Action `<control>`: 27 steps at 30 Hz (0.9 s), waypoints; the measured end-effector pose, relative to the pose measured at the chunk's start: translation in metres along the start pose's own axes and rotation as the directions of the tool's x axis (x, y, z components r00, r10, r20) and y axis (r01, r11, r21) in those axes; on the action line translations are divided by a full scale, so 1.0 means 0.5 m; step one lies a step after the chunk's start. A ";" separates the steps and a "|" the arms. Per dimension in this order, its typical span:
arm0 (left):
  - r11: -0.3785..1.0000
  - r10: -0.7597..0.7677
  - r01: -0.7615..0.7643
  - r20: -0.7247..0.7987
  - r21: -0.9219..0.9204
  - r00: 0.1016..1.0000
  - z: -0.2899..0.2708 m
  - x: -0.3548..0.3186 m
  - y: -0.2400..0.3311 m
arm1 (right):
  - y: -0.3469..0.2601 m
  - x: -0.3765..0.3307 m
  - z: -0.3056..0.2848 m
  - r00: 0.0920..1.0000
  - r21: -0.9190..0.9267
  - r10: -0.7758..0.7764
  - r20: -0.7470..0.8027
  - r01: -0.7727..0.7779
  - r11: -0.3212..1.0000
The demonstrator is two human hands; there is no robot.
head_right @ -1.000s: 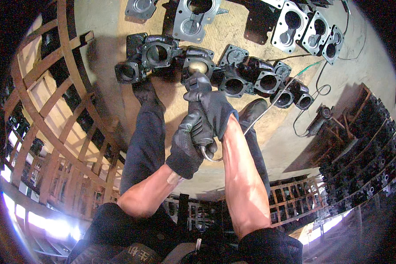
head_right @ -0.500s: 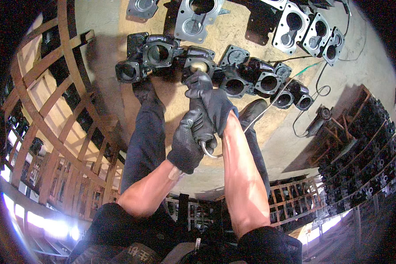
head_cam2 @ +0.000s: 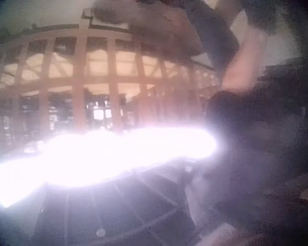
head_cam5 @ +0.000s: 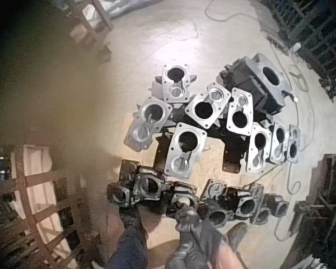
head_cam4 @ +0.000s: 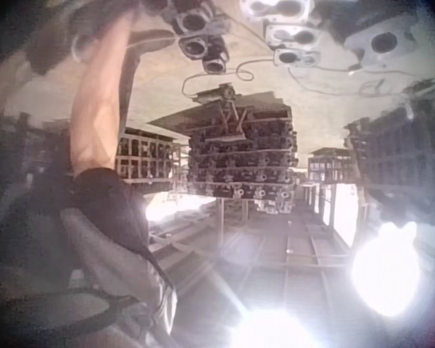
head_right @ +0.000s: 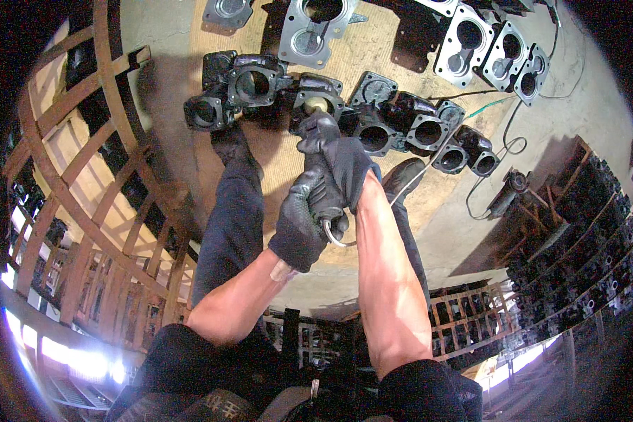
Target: The person uses a handheld angle grinder to smooth the inner surfaces of several metal engine parts arranged on the floor. They systematically move from one part to the next, grinding the interior and edges while sitting on the ground.
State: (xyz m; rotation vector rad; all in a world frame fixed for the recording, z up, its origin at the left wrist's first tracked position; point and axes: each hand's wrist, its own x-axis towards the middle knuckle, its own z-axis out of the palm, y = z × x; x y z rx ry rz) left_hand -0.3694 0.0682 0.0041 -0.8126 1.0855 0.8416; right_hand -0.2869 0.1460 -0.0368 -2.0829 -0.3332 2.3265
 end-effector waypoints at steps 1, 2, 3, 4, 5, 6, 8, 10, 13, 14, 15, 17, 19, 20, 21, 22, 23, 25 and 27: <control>1.000 0.000 0.000 -0.016 0.000 1.000 0.004 -0.007 0.000 | -0.002 -0.007 0.002 1.000 0.032 0.026 0.007 -0.027 0.999; 1.000 0.000 0.000 -0.030 0.000 1.000 0.009 -0.013 0.000 | -0.001 -0.012 0.004 1.000 0.038 0.015 0.003 -0.015 0.999; 1.000 0.002 -0.002 -0.045 0.006 0.999 0.010 -0.016 -0.001 | 0.002 -0.015 0.007 1.000 0.043 0.003 -0.002 -0.003 0.999; 1.000 0.004 -0.003 -0.043 0.016 0.999 0.008 -0.016 -0.001 | 0.000 -0.016 0.009 1.000 0.049 -0.013 -0.004 0.013 0.999; 1.000 0.005 -0.004 -0.041 0.027 0.999 0.006 -0.017 -0.001 | -0.001 -0.017 0.008 1.000 -0.014 -0.028 -0.014 0.028 1.000; 0.999 0.001 0.000 -0.027 0.037 1.000 -0.002 -0.018 -0.002 | -0.001 -0.019 0.007 0.999 -0.079 -0.040 -0.021 0.038 0.996; 0.999 0.002 -0.001 -0.014 0.048 1.000 -0.013 -0.020 -0.007 | -0.002 -0.027 0.010 0.999 -0.105 -0.031 -0.028 0.028 0.994; 0.999 0.010 -0.009 -0.017 0.053 1.000 -0.008 -0.025 -0.005 | -0.010 -0.037 0.016 1.000 -0.027 0.008 -0.026 -0.009 1.000; 0.998 0.011 -0.009 -0.029 0.059 1.000 -0.007 -0.029 -0.006 | 0.003 -0.022 0.011 0.999 -0.107 0.041 -0.036 -0.044 0.993; 0.998 0.012 -0.011 -0.028 0.060 1.000 -0.008 -0.029 -0.006 | 0.004 -0.021 0.010 0.998 -0.086 0.052 -0.036 -0.055 0.995; 0.998 0.018 -0.017 -0.019 0.060 1.000 -0.010 -0.028 -0.007 | 0.000 -0.024 0.011 0.997 -0.064 0.064 -0.034 -0.066 0.996; 0.998 0.020 -0.019 -0.011 0.055 1.000 -0.012 -0.027 -0.009 | -0.002 -0.025 0.012 0.996 -0.020 0.082 -0.037 -0.082 0.996; 0.999 0.013 -0.012 -0.008 0.045 1.000 -0.011 -0.027 -0.008 | 0.005 -0.018 0.012 0.994 0.021 0.093 -0.048 -0.093 0.995; 0.999 0.008 -0.007 -0.005 0.041 1.000 -0.012 -0.028 -0.007 | 0.012 -0.013 0.012 0.994 0.044 0.099 -0.049 -0.097 0.994; 0.999 0.004 -0.004 -0.001 0.039 1.000 -0.013 -0.028 -0.006 | 0.016 -0.009 0.013 0.993 0.068 0.104 -0.049 -0.100 0.993; 0.999 0.004 -0.004 0.004 0.034 1.000 -0.015 -0.028 -0.006 | 0.018 -0.007 0.015 0.993 0.091 0.109 -0.048 -0.104 0.990; 1.000 0.004 -0.005 0.009 0.029 1.000 -0.017 -0.028 -0.007 | 0.017 -0.009 0.014 0.993 0.074 0.103 -0.050 -0.100 0.992; 1.000 0.008 -0.008 0.018 0.021 1.000 -0.018 -0.031 -0.007 | -0.005 -0.031 0.020 0.994 0.039 0.095 -0.057 -0.092 0.995; 1.000 0.013 -0.013 0.022 0.027 1.000 -0.019 -0.032 -0.005 | 0.003 -0.024 0.019 0.997 -0.003 0.063 -0.054 -0.063 0.998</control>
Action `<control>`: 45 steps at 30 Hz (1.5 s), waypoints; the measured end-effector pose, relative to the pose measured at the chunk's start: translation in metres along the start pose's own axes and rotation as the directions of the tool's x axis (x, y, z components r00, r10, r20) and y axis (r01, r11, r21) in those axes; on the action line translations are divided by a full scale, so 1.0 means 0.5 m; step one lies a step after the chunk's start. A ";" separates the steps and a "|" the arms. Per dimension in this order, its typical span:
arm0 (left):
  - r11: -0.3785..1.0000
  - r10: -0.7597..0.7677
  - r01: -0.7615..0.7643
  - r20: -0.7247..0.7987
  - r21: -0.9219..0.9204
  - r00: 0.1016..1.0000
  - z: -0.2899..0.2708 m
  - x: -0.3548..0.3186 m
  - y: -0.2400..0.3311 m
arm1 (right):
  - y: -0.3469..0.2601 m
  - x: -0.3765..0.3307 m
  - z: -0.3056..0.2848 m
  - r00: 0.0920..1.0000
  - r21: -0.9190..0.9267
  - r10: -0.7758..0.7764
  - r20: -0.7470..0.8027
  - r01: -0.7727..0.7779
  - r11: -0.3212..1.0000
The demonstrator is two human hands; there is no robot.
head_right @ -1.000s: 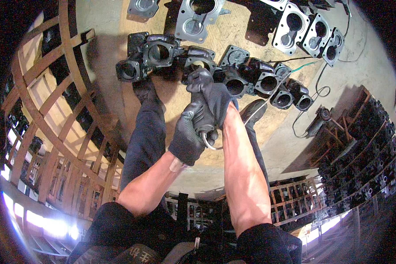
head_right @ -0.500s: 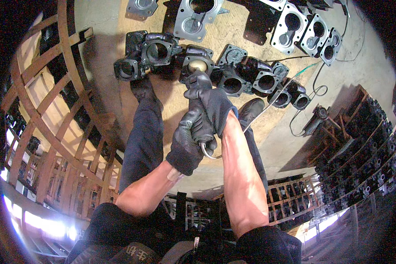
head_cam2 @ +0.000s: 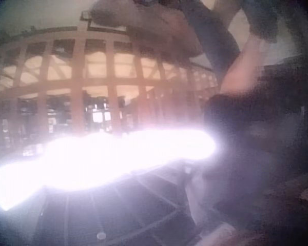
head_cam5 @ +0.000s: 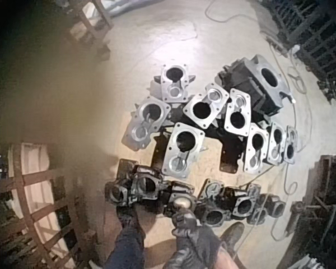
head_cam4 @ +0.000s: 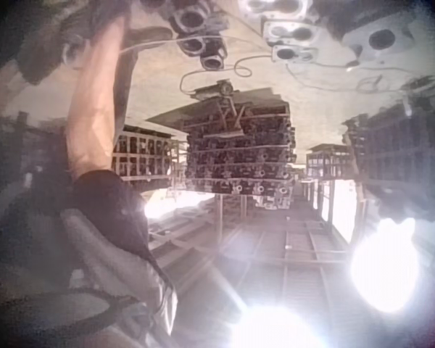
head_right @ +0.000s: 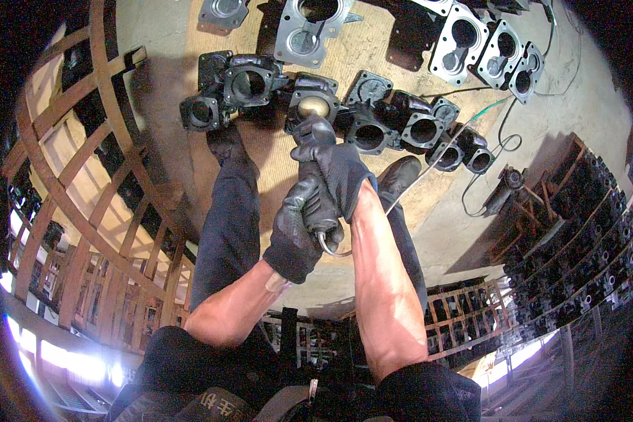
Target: The person uses a handheld angle grinder to smooth the inner surfaces of several metal engine parts arranged on the floor. They systematically move from one part to the next, grinding the interior and edges while sitting on the ground.
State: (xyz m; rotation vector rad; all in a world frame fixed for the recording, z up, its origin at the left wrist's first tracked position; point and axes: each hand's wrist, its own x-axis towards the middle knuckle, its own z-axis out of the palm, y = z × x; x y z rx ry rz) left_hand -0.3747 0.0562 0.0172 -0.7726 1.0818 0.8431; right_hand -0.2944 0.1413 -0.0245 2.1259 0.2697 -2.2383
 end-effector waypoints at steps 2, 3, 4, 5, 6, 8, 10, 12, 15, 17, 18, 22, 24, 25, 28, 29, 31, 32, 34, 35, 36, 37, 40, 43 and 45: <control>1.000 -0.022 0.022 -0.004 0.000 1.000 0.009 -0.001 -0.003 | 0.000 -0.005 -0.009 1.000 -0.002 -0.003 -0.019 0.003 1.000; 1.000 -0.023 0.023 -0.023 -0.011 0.999 0.010 -0.002 -0.003 | 0.000 -0.005 -0.006 1.000 0.011 0.010 -0.013 -0.010 1.000; 1.000 -0.020 0.020 -0.043 -0.013 0.999 0.010 -0.003 -0.003 | 0.000 -0.005 -0.004 1.000 0.023 0.024 -0.008 -0.024 0.999; 1.000 -0.017 0.016 -0.062 -0.015 0.998 0.011 -0.002 -0.002 | 0.008 0.002 -0.005 0.999 -0.002 -0.043 0.002 0.043 0.999; 1.000 -0.008 0.008 -0.081 -0.006 0.997 0.011 -0.003 -0.002 | 0.023 0.013 -0.007 0.994 -0.025 -0.108 0.014 0.109 0.994; 1.000 0.002 -0.002 -0.102 -0.002 0.995 0.008 -0.001 -0.002 | 0.025 0.014 -0.007 0.985 -0.033 -0.170 0.035 0.171 0.985; 1.000 0.007 -0.009 -0.109 -0.014 0.994 -0.002 0.003 -0.004 | 0.006 -0.001 -0.002 0.985 -0.003 -0.164 0.052 0.164 0.986; 1.000 -0.019 0.019 -0.037 -0.025 0.999 -0.004 0.008 -0.003 | 0.002 0.000 -0.009 0.996 0.010 -0.080 0.050 0.080 0.997; 0.999 -0.028 0.028 -0.020 -0.025 0.999 0.014 0.012 0.005 | 0.005 0.009 -0.014 0.996 -0.088 -0.091 0.026 0.093 0.992; 0.999 -0.028 0.028 -0.033 -0.027 0.999 0.023 0.019 0.010 | 0.001 0.014 -0.012 0.996 -0.108 -0.091 0.010 0.092 0.990; 0.999 -0.031 0.029 -0.035 -0.031 0.999 0.023 0.026 0.011 | -0.007 0.015 -0.009 0.998 -0.074 -0.065 0.005 0.065 0.995; 0.994 -0.062 0.066 0.051 -0.089 0.997 0.005 0.057 0.018 | 0.000 0.053 -0.011 1.000 0.049 0.006 0.026 -0.007 0.999; 0.997 -0.043 0.044 0.017 -0.066 0.999 0.011 0.060 0.016 | 0.008 0.065 -0.011 0.999 0.197 -0.011 0.045 0.002 0.980; 0.998 -0.035 0.035 -0.001 -0.054 0.999 0.019 0.058 0.016 | 0.009 0.067 -0.012 0.998 0.270 -0.019 0.052 0.004 0.963; 0.998 -0.059 0.060 -0.024 0.009 0.998 0.027 0.040 0.022 | -0.006 0.043 -0.013 0.999 0.024 0.048 0.024 -0.049 0.999; 0.998 -0.066 0.066 -0.007 -0.017 0.998 0.024 0.033 0.021 | -0.003 0.033 -0.012 0.999 -0.049 -0.032 0.011 0.032 0.998; 0.993 -0.082 0.081 -0.007 -0.083 0.997 0.017 0.025 0.011 | 0.003 0.019 -0.015 0.996 -0.078 -0.088 -0.009 0.087 0.993; 0.989 -0.089 0.085 -0.025 -0.124 0.996 0.016 0.025 0.006 | 0.003 0.018 -0.018 0.998 -0.034 -0.064 -0.018 0.064 0.997; 0.992 -0.075 0.065 -0.100 -0.106 0.992 0.027 0.015 0.011 | 0.006 0.024 -0.011 1.000 -0.088 -0.014 -0.019 0.012 0.996; 0.994 -0.069 0.056 -0.137 -0.096 0.988 0.030 0.011 0.012 | 0.009 0.027 -0.008 1.000 -0.114 0.011 -0.021 -0.013 0.993; 0.996 -0.055 0.048 -0.095 -0.074 0.994 0.025 0.007 0.010 | 0.020 0.030 -0.009 0.998 -0.084 -0.064 0.000 0.064 0.994; 0.998 -0.042 0.039 -0.053 -0.052 0.998 0.015 0.003 0.006 | 0.034 0.034 -0.008 0.990 -0.053 -0.139 0.018 0.140 0.989; 0.997 -0.031 0.031 0.002 -0.065 1.000 0.001 -0.002 0.000 | 0.043 0.033 -0.019 0.963 -0.302 -0.252 0.099 0.270 0.914; 0.997 -0.032 0.033 0.018 -0.065 0.999 -0.009 -0.007 -0.003 | 0.031 0.015 -0.010 0.991 -0.330 -0.117 0.058 0.130 0.935; 0.998 -0.035 0.035 0.007 -0.055 0.999 -0.007 -0.011 -0.003 | 0.030 0.012 -0.007 0.997 -0.235 -0.077 0.024 0.080 0.969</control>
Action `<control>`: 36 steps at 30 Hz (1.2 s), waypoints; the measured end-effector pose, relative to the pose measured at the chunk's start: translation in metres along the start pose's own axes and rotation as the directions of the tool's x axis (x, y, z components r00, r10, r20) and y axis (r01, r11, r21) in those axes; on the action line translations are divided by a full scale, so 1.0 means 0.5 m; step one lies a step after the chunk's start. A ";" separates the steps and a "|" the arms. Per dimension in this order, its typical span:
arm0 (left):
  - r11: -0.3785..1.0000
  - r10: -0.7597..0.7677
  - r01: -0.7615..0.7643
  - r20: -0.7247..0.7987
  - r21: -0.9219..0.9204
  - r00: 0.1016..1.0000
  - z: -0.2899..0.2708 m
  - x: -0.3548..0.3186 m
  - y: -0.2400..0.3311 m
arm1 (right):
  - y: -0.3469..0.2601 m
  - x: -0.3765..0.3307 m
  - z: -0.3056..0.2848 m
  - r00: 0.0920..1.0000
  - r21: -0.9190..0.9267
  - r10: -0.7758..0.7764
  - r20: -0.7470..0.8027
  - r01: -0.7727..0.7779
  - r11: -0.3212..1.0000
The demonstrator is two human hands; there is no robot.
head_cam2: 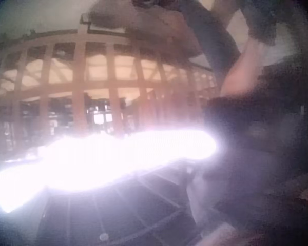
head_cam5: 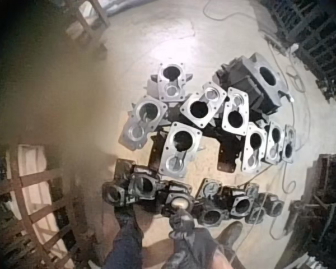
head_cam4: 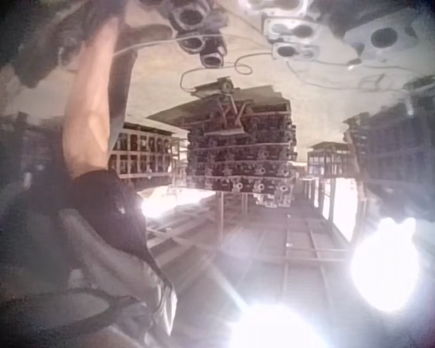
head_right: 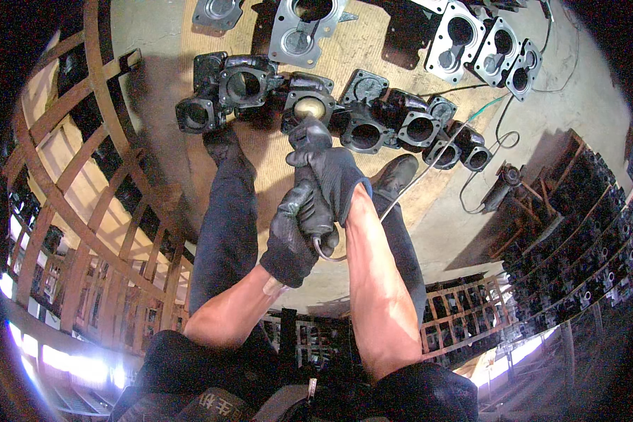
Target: The person uses a handheld angle grinder to smooth the inner surfaces of several metal engine parts arranged on the floor. They systematically move from one part to the next, grinding the interior and edges while sitting on the ground.
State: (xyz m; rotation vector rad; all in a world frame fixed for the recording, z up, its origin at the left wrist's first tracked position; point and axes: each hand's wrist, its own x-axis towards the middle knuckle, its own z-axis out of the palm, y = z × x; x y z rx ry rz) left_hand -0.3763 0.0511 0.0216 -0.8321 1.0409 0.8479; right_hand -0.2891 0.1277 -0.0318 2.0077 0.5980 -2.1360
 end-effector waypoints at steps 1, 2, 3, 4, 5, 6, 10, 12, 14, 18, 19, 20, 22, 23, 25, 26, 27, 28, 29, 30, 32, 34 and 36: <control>1.000 -0.001 0.001 -0.016 0.002 1.000 0.007 -0.003 0.001 | 0.008 0.005 -0.001 0.999 0.036 -0.036 -0.013 0.037 0.999; 1.000 -0.005 0.005 -0.030 -0.002 1.000 0.010 -0.004 0.001 | 0.015 0.009 -0.003 0.998 0.050 -0.058 -0.018 0.059 0.997; 1.000 -0.007 0.007 -0.046 -0.005 0.999 0.012 -0.004 0.001 | 0.022 0.013 -0.002 0.997 0.065 -0.079 -0.022 0.081 0.995; 1.000 -0.013 0.012 -0.060 -0.014 0.998 0.013 -0.002 0.000 | 0.027 0.016 -0.002 0.996 0.059 -0.087 -0.018 0.088 0.994; 1.000 -0.019 0.017 -0.073 -0.022 0.997 0.013 -0.001 0.000 | 0.029 0.018 -0.003 0.996 0.050 -0.085 -0.019 0.086 0.995; 1.000 -0.011 0.010 -0.049 -0.012 0.999 0.011 -0.002 0.000 | 0.029 0.017 -0.003 0.996 0.041 -0.083 -0.021 0.084 0.996; 1.000 -0.005 0.005 -0.033 -0.009 0.999 0.012 -0.007 -0.001 | 0.016 0.006 -0.001 0.999 0.074 -0.018 -0.045 0.021 0.997; 1.000 -0.011 0.011 -0.036 -0.017 0.999 0.013 -0.009 0.002 | 0.002 -0.003 0.001 0.999 0.138 0.021 -0.039 -0.016 0.990; 1.000 -0.010 0.010 -0.023 -0.019 1.000 0.005 -0.010 0.006 | -0.015 -0.014 0.008 0.998 0.205 0.054 -0.015 -0.050 0.977; 1.000 -0.016 0.016 -0.019 -0.011 1.000 0.003 -0.002 0.002 | 0.005 0.005 0.004 1.000 0.209 -0.017 -0.006 0.018 0.978; 1.000 -0.007 0.007 -0.001 0.001 1.000 0.003 0.003 0.002 | 0.011 0.014 0.004 0.998 0.205 -0.059 -0.004 0.059 0.977; 1.000 0.003 -0.003 0.015 0.013 1.000 0.004 0.008 0.003 | 0.018 0.021 0.001 0.999 0.203 -0.041 0.002 0.040 0.978; 1.000 -0.004 0.004 0.011 0.029 1.000 0.006 0.018 0.009 | -0.001 0.021 -0.003 0.998 0.195 0.052 0.023 -0.056 0.979; 0.999 -0.005 0.004 0.007 0.036 1.000 0.006 0.023 0.013 | -0.014 0.018 -0.002 0.991 0.190 0.128 0.038 -0.133 0.973; 1.000 -0.022 0.022 -0.029 0.010 0.999 0.008 0.038 0.015 | -0.013 0.032 -0.006 0.996 0.086 0.090 0.000 -0.089 0.992; 0.999 -0.037 0.037 -0.044 -0.001 0.998 0.009 0.046 0.013 | -0.006 0.038 -0.012 0.997 0.035 0.071 -0.025 -0.071 0.997; 0.999 -0.020 0.020 -0.016 0.026 1.000 0.007 0.051 0.015 | -0.005 0.039 -0.011 0.999 0.044 -0.032 -0.010 0.032 0.999; 1.000 -0.017 0.018 -0.027 0.022 0.999 0.007 0.055 0.014 | -0.005 0.038 -0.011 0.991 0.055 -0.134 0.004 0.133 0.990; 1.000 -0.016 0.017 -0.036 0.019 0.999 0.008 0.059 0.013 | -0.009 0.034 -0.016 1.000 0.070 -0.024 -0.014 0.025 0.997; 1.000 -0.010 0.011 -0.050 0.013 0.999 0.010 0.058 0.013 | -0.009 0.032 -0.014 1.000 0.075 0.006 -0.008 -0.005 0.997; 1.000 0.018 -0.016 -0.088 0.025 0.996 0.012 0.046 0.013 | 0.009 0.041 -0.005 1.000 0.078 -0.017 0.020 0.016 0.997; 0.999 0.003 -0.001 -0.062 0.035 0.998 0.011 0.034 0.009 | 0.016 0.038 -0.010 0.999 0.129 -0.006 0.034 0.002 0.992; 0.999 -0.033 0.032 0.016 0.039 0.999 0.001 0.023 0.005 | 0.013 0.025 -0.012 0.992 0.230 0.111 0.055 -0.121 0.966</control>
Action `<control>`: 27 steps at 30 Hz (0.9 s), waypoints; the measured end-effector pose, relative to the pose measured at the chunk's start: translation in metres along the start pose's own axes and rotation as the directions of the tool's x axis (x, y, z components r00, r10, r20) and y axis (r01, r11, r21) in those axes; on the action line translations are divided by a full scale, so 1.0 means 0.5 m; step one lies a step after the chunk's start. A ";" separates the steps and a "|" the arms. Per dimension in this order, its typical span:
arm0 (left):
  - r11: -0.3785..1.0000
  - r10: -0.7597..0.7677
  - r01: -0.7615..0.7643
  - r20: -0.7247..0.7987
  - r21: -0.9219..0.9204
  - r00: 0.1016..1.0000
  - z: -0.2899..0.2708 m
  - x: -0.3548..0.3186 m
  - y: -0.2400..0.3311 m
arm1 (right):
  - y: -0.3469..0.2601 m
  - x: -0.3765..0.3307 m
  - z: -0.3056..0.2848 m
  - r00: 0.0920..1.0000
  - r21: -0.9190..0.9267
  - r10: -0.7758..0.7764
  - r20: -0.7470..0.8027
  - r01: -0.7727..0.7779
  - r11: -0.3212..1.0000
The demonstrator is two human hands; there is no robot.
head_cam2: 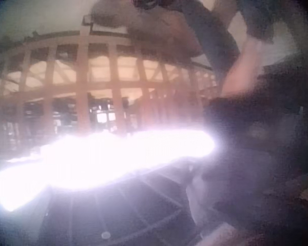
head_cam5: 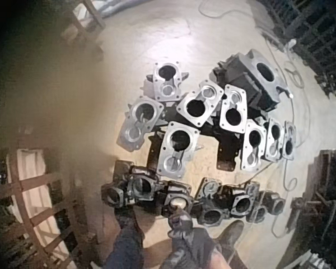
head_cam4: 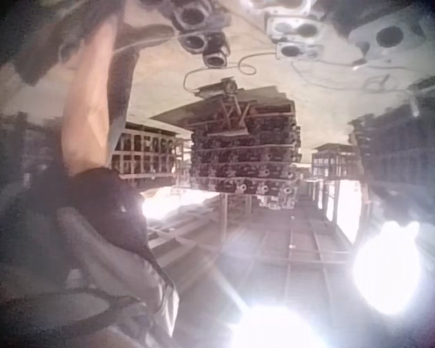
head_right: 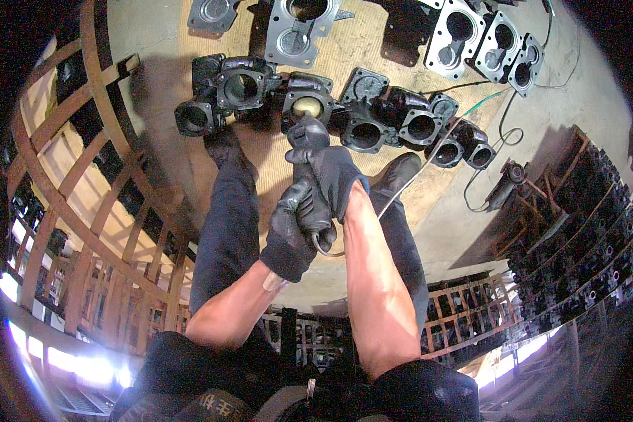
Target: The person uses a handheld angle grinder to smooth the inner surfaces of several metal engine parts arranged on the floor. They systematically move from one part to the next, grinding the interior and edges while sitting on the ground.
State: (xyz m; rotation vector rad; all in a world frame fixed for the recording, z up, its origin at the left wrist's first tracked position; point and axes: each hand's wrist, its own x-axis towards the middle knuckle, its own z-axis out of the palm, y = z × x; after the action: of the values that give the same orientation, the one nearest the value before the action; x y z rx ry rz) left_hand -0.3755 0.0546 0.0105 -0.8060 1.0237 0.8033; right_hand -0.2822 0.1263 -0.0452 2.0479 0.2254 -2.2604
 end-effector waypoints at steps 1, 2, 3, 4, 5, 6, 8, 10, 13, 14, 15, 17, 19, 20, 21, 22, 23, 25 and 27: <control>1.000 0.003 -0.003 -0.019 -0.021 1.000 -0.010 -0.002 -0.004 | 0.005 -0.004 0.007 1.000 0.119 -0.003 0.011 0.002 0.993; 1.000 0.005 -0.006 -0.022 -0.029 1.000 -0.017 -0.006 -0.006 | 0.004 -0.008 0.012 1.000 0.062 -0.028 0.014 0.027 0.998; 0.999 0.004 -0.004 -0.025 -0.037 1.000 -0.018 -0.012 -0.005 | 0.002 -0.015 0.015 0.999 0.006 -0.052 0.015 0.052 0.999; 0.999 0.002 -0.004 -0.028 -0.045 1.000 -0.017 -0.017 -0.003 | 0.001 -0.018 0.017 0.997 -0.049 -0.076 0.017 0.076 0.996; 0.998 -0.018 0.015 -0.049 -0.062 0.999 -0.014 -0.022 -0.002 | 0.010 -0.010 0.017 1.000 -0.072 0.003 0.020 -0.002 0.997; 0.999 -0.022 0.021 -0.030 -0.043 0.999 -0.013 -0.027 -0.002 | 0.023 -0.005 0.013 0.992 -0.119 -0.121 0.031 0.124 0.985; 1.000 -0.029 0.029 0.008 -0.003 1.000 -0.013 -0.035 -0.002 | 0.044 -0.003 0.006 0.961 -0.145 -0.273 0.045 0.276 0.950; 1.000 -0.025 0.025 0.024 0.008 0.999 -0.020 -0.037 -0.003 | 0.041 -0.013 0.013 0.968 -0.042 -0.248 0.026 0.249 0.968; 1.000 -0.021 0.021 -0.015 0.018 1.000 -0.015 -0.042 -0.002 | 0.014 -0.026 0.013 0.999 -0.044 -0.033 0.041 0.034 0.998; 1.000 -0.020 0.021 -0.039 0.020 0.999 -0.013 -0.044 -0.001 | 0.010 -0.027 0.011 0.998 -0.089 0.047 0.049 -0.043 0.995; 1.000 -0.020 0.020 -0.034 0.013 0.999 -0.014 -0.044 -0.002 | 0.016 -0.024 0.008 0.996 -0.235 -0.066 0.061 0.079 0.969; 1.000 -0.021 0.021 -0.023 0.001 1.000 -0.016 -0.044 -0.004 | 0.031 -0.019 0.005 0.952 -0.499 -0.276 0.132 0.305 0.811; 0.998 -0.044 0.044 -0.008 -0.037 0.999 -0.019 -0.048 -0.002 | 0.036 -0.019 0.003 0.938 -0.481 -0.309 0.154 0.345 0.806; 0.997 -0.053 0.053 0.000 -0.057 0.999 -0.022 -0.048 -0.001 | 0.038 -0.019 0.004 0.931 -0.471 -0.326 0.167 0.366 0.803; 0.996 -0.059 0.059 0.000 -0.061 0.998 -0.023 -0.047 -0.001 | 0.038 -0.022 0.003 0.923 -0.486 -0.348 0.165 0.383 0.785; 0.996 -0.064 0.064 0.000 -0.065 0.998 -0.027 -0.045 -0.003 | 0.038 -0.026 0.002 0.914 -0.501 -0.371 0.164 0.401 0.767; 0.995 -0.069 0.069 -0.001 -0.069 0.998 -0.029 -0.043 -0.004 | 0.037 -0.027 0.001 0.905 -0.515 -0.392 0.164 0.418 0.748; 0.999 -0.040 0.039 -0.033 -0.024 0.999 -0.015 -0.044 -0.001 | 0.040 -0.014 -0.001 0.914 -0.567 -0.364 0.179 0.398 0.721; 1.000 -0.024 0.025 -0.041 0.016 0.999 -0.009 -0.040 0.002 | 0.045 0.000 -0.004 0.939 -0.516 -0.307 0.154 0.342 0.785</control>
State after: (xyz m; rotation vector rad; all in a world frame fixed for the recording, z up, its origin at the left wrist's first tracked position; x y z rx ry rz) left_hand -0.3844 0.0474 0.0277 -0.8221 1.0534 0.7592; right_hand -0.2767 0.1046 -0.0466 1.7268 1.1493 -2.0812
